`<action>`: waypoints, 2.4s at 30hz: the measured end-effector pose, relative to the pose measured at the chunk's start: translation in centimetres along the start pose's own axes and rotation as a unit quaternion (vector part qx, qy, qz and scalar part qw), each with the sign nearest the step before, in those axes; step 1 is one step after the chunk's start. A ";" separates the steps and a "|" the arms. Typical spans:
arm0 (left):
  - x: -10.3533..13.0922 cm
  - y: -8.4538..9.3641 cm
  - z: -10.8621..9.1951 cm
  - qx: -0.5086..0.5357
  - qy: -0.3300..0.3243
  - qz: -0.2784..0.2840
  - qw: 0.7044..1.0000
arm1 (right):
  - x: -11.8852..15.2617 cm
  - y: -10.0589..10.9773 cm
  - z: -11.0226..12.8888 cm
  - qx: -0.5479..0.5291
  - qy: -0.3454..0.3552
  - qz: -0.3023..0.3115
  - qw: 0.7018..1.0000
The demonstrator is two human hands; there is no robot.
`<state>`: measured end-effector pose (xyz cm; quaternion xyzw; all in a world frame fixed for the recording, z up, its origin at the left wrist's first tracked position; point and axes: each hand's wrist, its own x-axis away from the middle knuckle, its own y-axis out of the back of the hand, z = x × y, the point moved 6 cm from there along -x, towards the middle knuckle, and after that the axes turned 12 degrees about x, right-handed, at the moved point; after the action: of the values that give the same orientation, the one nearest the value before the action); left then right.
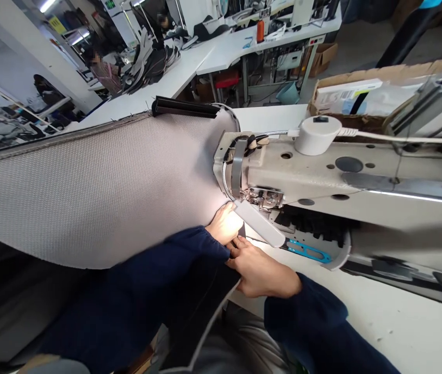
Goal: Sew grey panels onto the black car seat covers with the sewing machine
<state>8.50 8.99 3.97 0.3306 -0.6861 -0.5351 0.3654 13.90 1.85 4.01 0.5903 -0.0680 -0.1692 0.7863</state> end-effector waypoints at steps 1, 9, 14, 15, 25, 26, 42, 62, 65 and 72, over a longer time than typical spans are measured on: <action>0.5 0.2 -0.4 -0.004 -0.001 -0.009 1.000 | 0.0 -0.2 0.2 0.000 -0.005 0.008 1.000; 17.0 -1.1 4.6 -0.100 0.005 -0.032 0.994 | 0.4 -3.1 -0.2 0.057 -0.045 0.082 0.994; 18.0 -1.6 13.6 -0.160 0.110 -0.023 0.981 | -0.9 -4.1 1.4 0.181 -0.045 0.033 0.982; 16.9 -1.3 14.4 -0.163 0.105 -0.026 0.981 | -1.2 -4.3 1.7 0.211 -0.048 0.013 0.976; 10.8 0.9 16.8 -0.147 0.046 -0.124 0.980 | -2.6 -6.2 4.1 0.349 -0.044 -0.076 0.933; 10.2 1.0 17.1 -0.149 0.043 -0.123 0.980 | -2.7 -6.4 4.2 0.356 -0.045 -0.079 0.930; 16.0 -2.6 12.7 0.347 0.150 0.281 0.882 | -2.8 -5.0 3.7 0.331 -0.027 -0.055 0.942; 3.1 -1.3 2.6 -0.022 -0.076 -0.084 0.993 | -0.8 -5.9 6.8 0.334 -0.002 -0.029 0.942; 3.0 -0.6 2.3 -0.014 -0.062 -0.089 0.994 | -0.5 -5.4 7.6 0.313 0.002 -0.013 0.950; 5.1 -1.0 1.9 -0.017 -0.077 -0.039 0.996 | -0.3 -7.3 8.4 0.329 -0.030 -0.054 0.942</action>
<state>4.32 5.43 3.47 0.3089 -0.6896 -0.5843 0.2960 9.68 -7.41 -0.48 0.8132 -0.1116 -0.1978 0.5358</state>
